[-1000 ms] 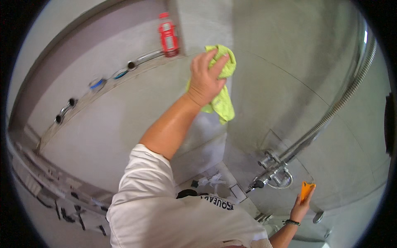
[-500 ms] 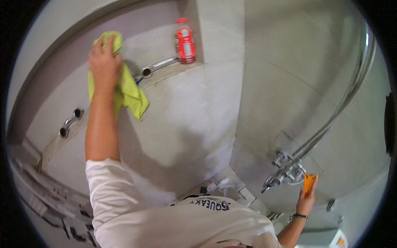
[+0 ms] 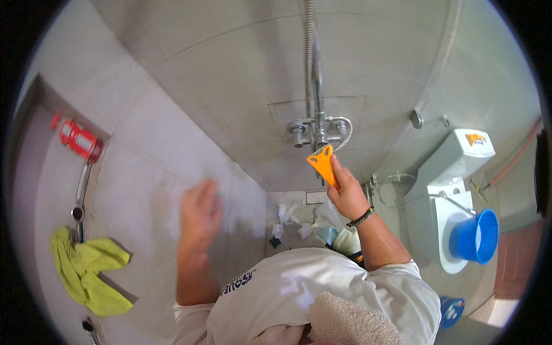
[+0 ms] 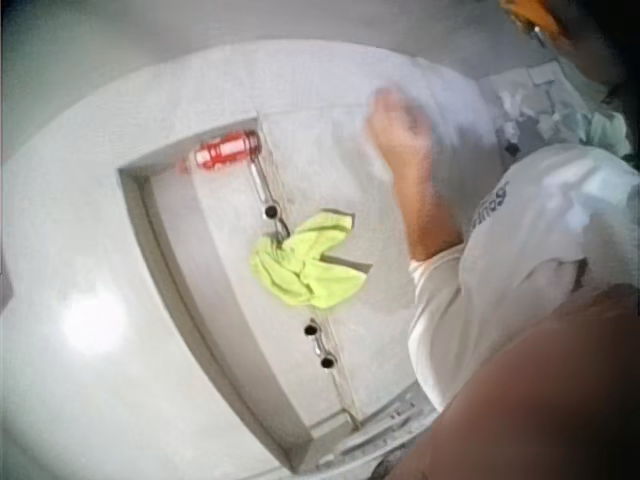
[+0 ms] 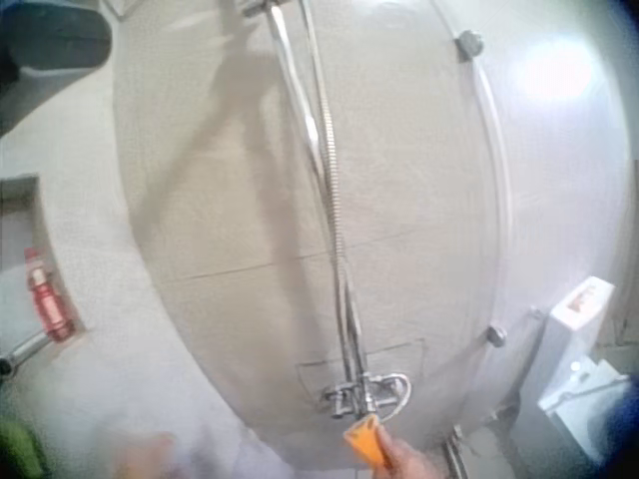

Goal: The person cleans the tiled walls of a shower area using a yellow plastic scraper and a green cloth. They scrape grout lines and wipe the surfaces repeatedly, focusing on the area around the shower fixtures.

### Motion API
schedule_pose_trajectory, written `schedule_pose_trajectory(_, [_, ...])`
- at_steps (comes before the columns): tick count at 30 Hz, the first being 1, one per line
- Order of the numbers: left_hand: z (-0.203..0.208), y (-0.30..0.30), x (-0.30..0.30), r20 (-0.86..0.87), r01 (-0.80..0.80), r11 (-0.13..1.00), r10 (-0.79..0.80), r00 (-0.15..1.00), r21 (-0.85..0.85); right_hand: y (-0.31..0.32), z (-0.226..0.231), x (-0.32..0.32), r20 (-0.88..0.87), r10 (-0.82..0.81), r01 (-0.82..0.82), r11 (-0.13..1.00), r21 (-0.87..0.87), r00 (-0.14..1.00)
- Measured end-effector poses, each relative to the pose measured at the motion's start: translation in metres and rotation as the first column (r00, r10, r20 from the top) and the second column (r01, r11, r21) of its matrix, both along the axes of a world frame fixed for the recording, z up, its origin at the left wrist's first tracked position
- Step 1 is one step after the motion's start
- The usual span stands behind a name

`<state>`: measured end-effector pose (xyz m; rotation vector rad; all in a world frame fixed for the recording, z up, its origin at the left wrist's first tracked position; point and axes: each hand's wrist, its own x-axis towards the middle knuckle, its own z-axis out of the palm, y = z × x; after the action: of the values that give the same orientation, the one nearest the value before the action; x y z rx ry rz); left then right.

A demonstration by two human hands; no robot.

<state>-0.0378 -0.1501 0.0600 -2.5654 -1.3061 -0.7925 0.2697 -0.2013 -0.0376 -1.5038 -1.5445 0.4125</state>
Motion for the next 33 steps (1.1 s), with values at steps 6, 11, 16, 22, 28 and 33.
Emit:
schedule_pose_trajectory(6, [-0.087,0.016,0.014,-0.308,-0.060,0.812,-0.150,0.939,-0.580,-0.030,-0.032,0.038,-0.187,-0.122,0.095,0.985,-0.146,0.975])
schedule_pose_trajectory(11, [-0.113,0.025,0.023,-0.428,-0.255,0.646,-0.124,0.895,-0.719,-0.045,-0.032,0.081,-0.560,-0.298,0.065,0.915,-0.398,0.773])
schedule_pose_trajectory(16, [-0.158,0.066,0.054,-0.323,-0.197,0.660,-0.074,0.943,-0.725,-0.018,-0.028,0.116,-0.926,-0.164,-0.057,0.979,-0.194,0.340])
schedule_pose_trajectory(22, [-0.187,0.081,0.089,-0.246,-0.212,0.635,0.035,0.969,-0.743,0.040,-0.016,0.136,-0.947,-0.276,-0.177,0.936,-0.303,0.164])
schedule_pose_trajectory(28, [-0.229,0.085,0.055,-0.390,-0.388,0.509,0.108,0.914,-0.768,0.094,0.019,0.143,-0.923,-0.045,-0.202,0.970,-0.131,0.382])
schedule_pose_trajectory(33, [-0.256,0.088,0.011,-0.393,-0.426,0.434,0.169,0.904,-0.794,0.128,0.010,0.152,-0.128,-0.045,0.016,0.975,-0.221,0.991])
